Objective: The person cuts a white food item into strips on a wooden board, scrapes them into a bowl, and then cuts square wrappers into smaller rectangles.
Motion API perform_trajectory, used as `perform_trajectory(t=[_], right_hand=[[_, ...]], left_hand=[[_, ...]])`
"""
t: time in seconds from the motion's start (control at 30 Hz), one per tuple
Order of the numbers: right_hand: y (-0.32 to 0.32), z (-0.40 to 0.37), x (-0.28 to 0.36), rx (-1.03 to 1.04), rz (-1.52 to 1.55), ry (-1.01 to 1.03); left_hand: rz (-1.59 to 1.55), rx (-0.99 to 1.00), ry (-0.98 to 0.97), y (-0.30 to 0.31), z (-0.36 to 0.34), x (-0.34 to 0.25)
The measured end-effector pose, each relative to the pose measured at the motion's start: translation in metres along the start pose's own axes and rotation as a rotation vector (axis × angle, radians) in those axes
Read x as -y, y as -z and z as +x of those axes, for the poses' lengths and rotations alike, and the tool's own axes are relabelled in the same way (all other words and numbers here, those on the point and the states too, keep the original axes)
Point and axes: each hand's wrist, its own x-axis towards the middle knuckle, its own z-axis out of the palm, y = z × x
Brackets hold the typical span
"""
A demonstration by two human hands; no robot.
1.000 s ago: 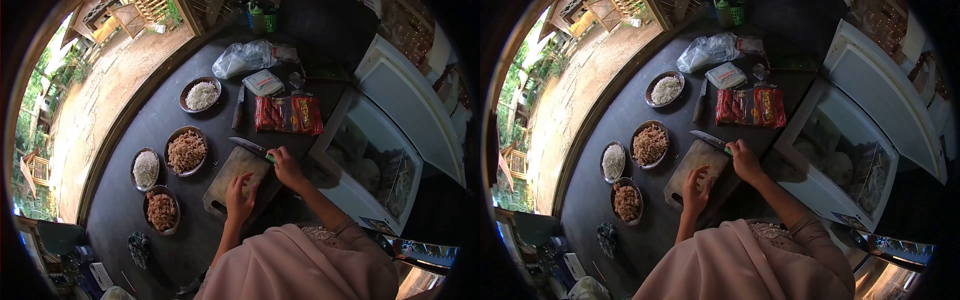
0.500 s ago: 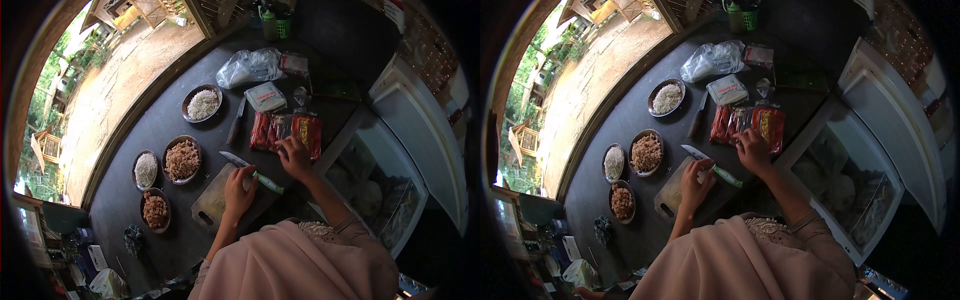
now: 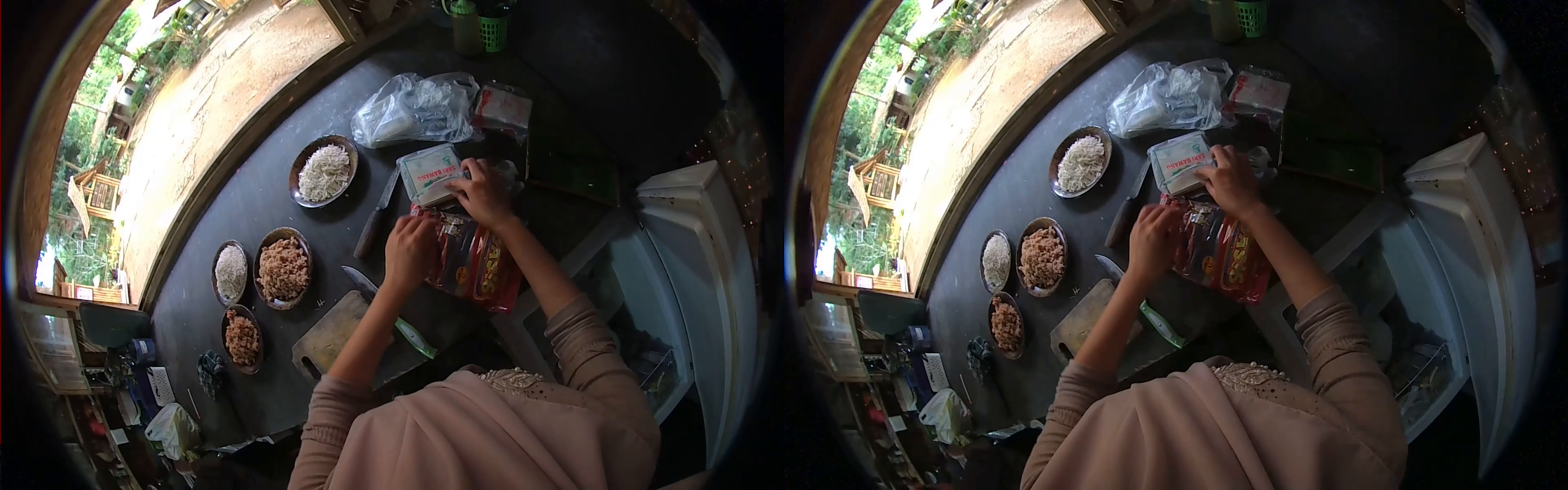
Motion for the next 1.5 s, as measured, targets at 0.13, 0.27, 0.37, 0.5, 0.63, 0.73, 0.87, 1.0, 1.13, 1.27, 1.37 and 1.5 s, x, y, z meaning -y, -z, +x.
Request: perform_trajectory(t=[0.13,0.27,0.37,0.5,0.63,0.73,0.87,1.0,1.13,1.27,1.37,1.5], right_hand=[[0.007,0.012,-0.013,0.124,0.086,0.046],[0.010,0.020,-0.025,0.199,0.196,0.053],[0.010,0.024,-0.028,0.210,0.176,0.098],[0.011,0.023,-0.029,0.198,0.128,0.147],[0.009,0.020,-0.032,0.182,0.175,0.135],[0.010,0.020,-0.034,0.176,0.195,0.120],[0.013,0.023,-0.032,0.202,0.178,0.118],[0.015,0.023,-0.030,0.204,0.159,0.127],[0.012,0.020,-0.032,0.168,0.187,0.133],[0.010,0.017,-0.032,0.120,0.218,0.120],[0.010,0.015,-0.031,0.110,0.218,0.117],[0.012,0.017,-0.031,0.105,0.213,0.142]], left_hand=[[-0.027,0.073,0.043,-0.015,0.043,0.012],[0.108,0.136,0.027,-0.021,0.061,0.024],[0.131,0.185,0.045,-0.021,0.066,0.028],[0.133,0.208,0.004,-0.020,0.072,0.034],[0.125,0.231,-0.027,-0.018,0.076,0.035],[0.125,0.264,-0.014,-0.018,0.079,0.034],[0.162,0.331,-0.019,-0.016,0.082,0.037],[0.158,0.336,-0.062,-0.017,0.080,0.041],[0.162,0.326,-0.143,-0.016,0.078,0.041],[0.175,0.310,-0.171,-0.017,0.078,0.042],[0.211,0.302,-0.202,-0.018,0.076,0.040],[0.188,0.309,-0.158,-0.017,0.079,0.042]])
